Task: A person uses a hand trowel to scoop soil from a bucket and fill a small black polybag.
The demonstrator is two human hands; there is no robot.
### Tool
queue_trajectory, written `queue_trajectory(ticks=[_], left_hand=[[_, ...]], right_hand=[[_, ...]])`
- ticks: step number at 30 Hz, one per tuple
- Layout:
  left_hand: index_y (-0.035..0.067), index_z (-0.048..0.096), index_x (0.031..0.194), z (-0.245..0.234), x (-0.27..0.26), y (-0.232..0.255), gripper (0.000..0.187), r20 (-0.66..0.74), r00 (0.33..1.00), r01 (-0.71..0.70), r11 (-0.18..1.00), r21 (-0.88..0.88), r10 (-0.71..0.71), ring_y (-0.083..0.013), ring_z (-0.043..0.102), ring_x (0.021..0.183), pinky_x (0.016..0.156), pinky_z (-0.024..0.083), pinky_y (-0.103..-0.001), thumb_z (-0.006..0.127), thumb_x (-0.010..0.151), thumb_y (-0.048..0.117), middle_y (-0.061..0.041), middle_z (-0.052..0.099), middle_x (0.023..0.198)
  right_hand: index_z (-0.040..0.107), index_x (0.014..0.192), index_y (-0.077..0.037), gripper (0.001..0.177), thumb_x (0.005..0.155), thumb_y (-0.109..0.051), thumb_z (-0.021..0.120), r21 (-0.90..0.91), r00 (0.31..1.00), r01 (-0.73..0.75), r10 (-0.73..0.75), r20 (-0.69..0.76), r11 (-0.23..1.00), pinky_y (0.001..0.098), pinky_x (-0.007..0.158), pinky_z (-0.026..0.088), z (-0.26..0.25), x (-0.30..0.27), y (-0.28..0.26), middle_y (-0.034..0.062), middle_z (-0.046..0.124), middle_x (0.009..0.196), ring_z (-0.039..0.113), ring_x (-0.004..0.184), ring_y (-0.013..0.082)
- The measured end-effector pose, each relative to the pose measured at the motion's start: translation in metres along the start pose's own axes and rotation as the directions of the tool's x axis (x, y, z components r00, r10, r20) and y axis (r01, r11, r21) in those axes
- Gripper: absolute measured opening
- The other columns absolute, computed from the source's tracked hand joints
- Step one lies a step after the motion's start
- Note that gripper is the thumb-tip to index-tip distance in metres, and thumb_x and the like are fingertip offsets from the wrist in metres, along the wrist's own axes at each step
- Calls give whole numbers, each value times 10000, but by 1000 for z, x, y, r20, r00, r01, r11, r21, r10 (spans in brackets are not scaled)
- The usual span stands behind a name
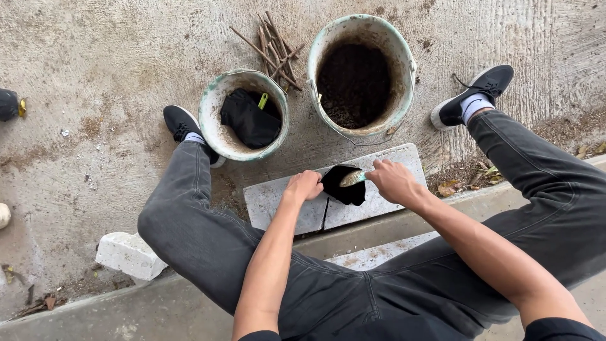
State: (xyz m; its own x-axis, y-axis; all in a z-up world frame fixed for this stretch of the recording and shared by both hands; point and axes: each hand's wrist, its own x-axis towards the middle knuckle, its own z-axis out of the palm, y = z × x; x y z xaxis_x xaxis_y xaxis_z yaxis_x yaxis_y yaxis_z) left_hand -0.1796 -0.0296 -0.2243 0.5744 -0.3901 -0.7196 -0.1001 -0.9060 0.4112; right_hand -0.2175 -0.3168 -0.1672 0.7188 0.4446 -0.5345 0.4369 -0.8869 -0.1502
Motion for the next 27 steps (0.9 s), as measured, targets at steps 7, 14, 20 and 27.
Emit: queue_trajectory(ticks=[7, 14, 20, 27], left_hand=[[109, 698, 850, 15, 9, -2, 273, 14, 999, -45, 999, -12, 45, -441, 689, 1084, 904, 552, -551, 561, 858, 345, -168, 737, 1027], [115, 708, 862, 12, 8, -4, 271, 21, 999, -46, 999, -4, 46, -425, 689, 1088, 916, 556, -550, 558, 864, 341, -163, 725, 1040], [124, 710, 857, 25, 17, -8, 263, 29, 999, -44, 999, -15, 44, -423, 689, 1089, 915, 556, -552, 550, 852, 332, -155, 725, 1056], [121, 696, 827, 9, 6, 1, 250, 16, 998, -56, 998, -25, 56, -441, 685, 1081, 911, 553, -559, 546, 841, 320, -159, 717, 1039]], right_hand=[[702, 1294, -187, 470, 893, 16, 566, -162, 998, 22, -12, 60, 987, 364, 794, 573, -48, -14, -59, 148, 652, 1141, 638, 1007, 267], [756, 1167, -146, 308, 918, -32, 616, -204, 981, 5, 35, 191, 979, 376, 779, 565, -26, -10, -37, 146, 660, 1142, 636, 1008, 273], [794, 1004, -51, 185, 904, 4, 648, -177, 978, -15, 52, 204, 984, 408, 736, 618, -29, -21, -29, 190, 718, 1015, 720, 941, 309], [768, 954, 22, 198, 918, 31, 574, -130, 982, -19, 43, 182, 991, 466, 671, 624, -3, -21, -59, 194, 692, 908, 727, 879, 331]])
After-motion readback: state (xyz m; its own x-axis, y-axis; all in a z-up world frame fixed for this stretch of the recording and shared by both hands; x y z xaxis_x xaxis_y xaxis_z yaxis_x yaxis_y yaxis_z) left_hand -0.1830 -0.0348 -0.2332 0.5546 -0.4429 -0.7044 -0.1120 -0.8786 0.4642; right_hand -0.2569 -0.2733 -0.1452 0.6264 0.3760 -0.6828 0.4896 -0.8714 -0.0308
